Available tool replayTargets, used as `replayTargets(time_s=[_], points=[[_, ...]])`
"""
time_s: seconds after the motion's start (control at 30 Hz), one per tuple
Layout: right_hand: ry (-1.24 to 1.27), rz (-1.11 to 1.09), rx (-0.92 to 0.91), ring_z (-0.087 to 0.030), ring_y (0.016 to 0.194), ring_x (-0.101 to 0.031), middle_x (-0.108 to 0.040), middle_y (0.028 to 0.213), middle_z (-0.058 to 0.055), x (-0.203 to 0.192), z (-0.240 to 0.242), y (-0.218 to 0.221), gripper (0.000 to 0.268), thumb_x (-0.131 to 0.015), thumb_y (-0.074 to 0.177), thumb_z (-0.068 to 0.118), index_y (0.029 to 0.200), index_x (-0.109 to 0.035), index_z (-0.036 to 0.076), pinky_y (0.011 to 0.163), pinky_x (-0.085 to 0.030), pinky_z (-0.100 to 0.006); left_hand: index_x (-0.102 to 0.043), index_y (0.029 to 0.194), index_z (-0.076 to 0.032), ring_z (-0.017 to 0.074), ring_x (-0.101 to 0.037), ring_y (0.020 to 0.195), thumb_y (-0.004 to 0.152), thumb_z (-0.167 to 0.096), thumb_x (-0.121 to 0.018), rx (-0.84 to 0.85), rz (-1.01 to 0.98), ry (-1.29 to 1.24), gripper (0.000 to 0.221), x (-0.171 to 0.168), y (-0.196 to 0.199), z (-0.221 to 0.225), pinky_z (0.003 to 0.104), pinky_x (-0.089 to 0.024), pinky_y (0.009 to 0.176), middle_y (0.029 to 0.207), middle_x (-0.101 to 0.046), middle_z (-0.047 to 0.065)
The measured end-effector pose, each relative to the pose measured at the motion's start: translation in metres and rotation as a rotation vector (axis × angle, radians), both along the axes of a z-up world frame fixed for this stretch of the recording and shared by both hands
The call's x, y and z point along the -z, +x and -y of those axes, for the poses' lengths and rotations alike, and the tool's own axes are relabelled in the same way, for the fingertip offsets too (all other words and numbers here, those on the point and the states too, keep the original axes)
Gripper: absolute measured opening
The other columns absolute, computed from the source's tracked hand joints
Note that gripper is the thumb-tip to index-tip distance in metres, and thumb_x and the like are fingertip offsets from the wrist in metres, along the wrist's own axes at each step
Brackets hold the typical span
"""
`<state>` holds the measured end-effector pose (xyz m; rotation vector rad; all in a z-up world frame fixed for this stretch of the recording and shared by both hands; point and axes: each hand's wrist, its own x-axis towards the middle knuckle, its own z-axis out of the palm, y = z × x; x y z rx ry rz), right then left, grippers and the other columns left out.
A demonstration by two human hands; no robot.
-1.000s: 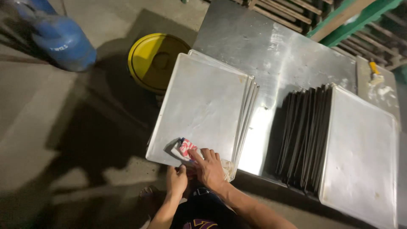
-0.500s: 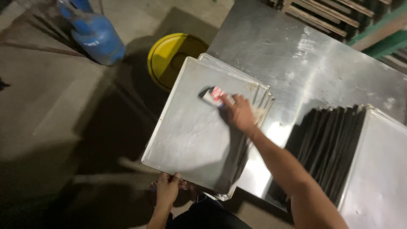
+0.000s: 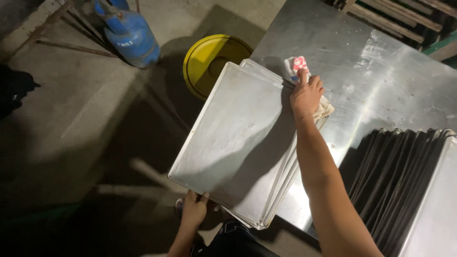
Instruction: Cleaning and oiling baking trays with a cloth in a bakery.
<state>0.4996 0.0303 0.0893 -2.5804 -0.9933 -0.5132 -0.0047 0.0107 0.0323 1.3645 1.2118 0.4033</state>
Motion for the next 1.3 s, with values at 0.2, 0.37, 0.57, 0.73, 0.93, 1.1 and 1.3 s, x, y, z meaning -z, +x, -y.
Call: replayTargets(time_s=[0.2,0.37,0.57,0.73,0.93,1.1,1.3], points=[[0.023,0.066,-0.075,-0.037,0.110,-0.051,-0.054,0.116,-0.017,-0.008,0.009,-0.052,0.050,-0.064,0.098,0.020,0.147,-0.054,0.021,0.091,-0.040,-0.049,-0.055,0.134,0.001,0.0331,-0.063,0.124,0.090,-0.011,-0.067,0.031,-0.078,-0.123,0.046,0.012,-0.002,-0.019,0.041,-0.046,0.107,0.131,-0.068,0.019],[0.006,-0.018,-0.170,-0.037,0.106,-0.055,-0.056,0.112,-0.018,-0.017,0.026,-0.136,0.049,-0.063,0.095,0.018,0.143,-0.056,0.020,0.089,-0.043,-0.052,-0.047,0.130,0.002,0.0310,-0.070,0.073,0.092,0.000,-0.057,-0.001,0.201,-0.383,0.039,-0.008,0.007,-0.016,0.043,-0.060,0.063,0.102,-0.068,0.019],[0.016,-0.186,-0.338,-0.038,0.097,-0.057,-0.059,0.109,-0.018,-0.028,0.037,-0.278,0.060,-0.073,0.084,0.024,0.142,-0.057,0.019,0.080,-0.045,-0.051,-0.045,0.125,0.000,0.0241,-0.070,0.063,0.097,0.000,-0.054,0.016,0.307,-0.377,0.029,0.015,0.014,-0.011,0.036,-0.060,0.053,0.088,-0.068,0.019],[0.001,-0.320,-0.495,-0.037,0.099,-0.059,-0.061,0.108,-0.015,-0.044,0.041,-0.377,0.057,-0.076,0.082,0.018,0.137,-0.061,0.019,0.084,-0.047,-0.049,-0.046,0.127,0.000,0.0249,-0.072,0.063,0.093,0.003,-0.052,0.041,0.351,-0.312,0.034,0.018,0.013,-0.011,0.035,-0.060,0.053,0.088,-0.070,0.015],[-0.152,-0.432,-0.701,-0.033,0.099,-0.060,-0.062,0.109,-0.011,-0.050,0.043,-0.413,0.052,-0.074,0.087,0.021,0.138,-0.065,0.021,0.086,-0.049,-0.046,-0.070,0.100,0.005,0.0238,-0.080,0.072,0.094,-0.011,-0.071,0.291,0.183,-0.031,0.017,0.068,0.000,-0.008,0.036,-0.059,0.064,0.078,-0.080,0.016],[-0.148,-0.302,-0.748,-0.033,0.101,-0.060,-0.064,0.108,-0.009,-0.056,0.050,-0.434,0.048,-0.074,0.088,0.025,0.136,-0.066,0.021,0.084,-0.048,-0.046,-0.054,0.120,0.004,0.0349,-0.074,0.070,0.089,-0.006,-0.062,0.197,0.349,-0.300,0.034,0.021,-0.022,-0.004,0.046,-0.057,0.061,0.085,-0.076,0.027],[-0.098,-0.285,-0.621,-0.034,0.093,-0.059,-0.061,0.101,-0.012,-0.031,0.031,-0.399,0.049,-0.072,0.089,0.023,0.138,-0.064,0.022,0.079,-0.049,-0.047,-0.055,0.125,-0.002,0.0289,-0.076,0.101,0.083,-0.003,-0.064,0.199,0.339,-0.089,0.043,0.002,-0.025,-0.014,0.041,-0.058,0.083,0.106,-0.078,0.019]])
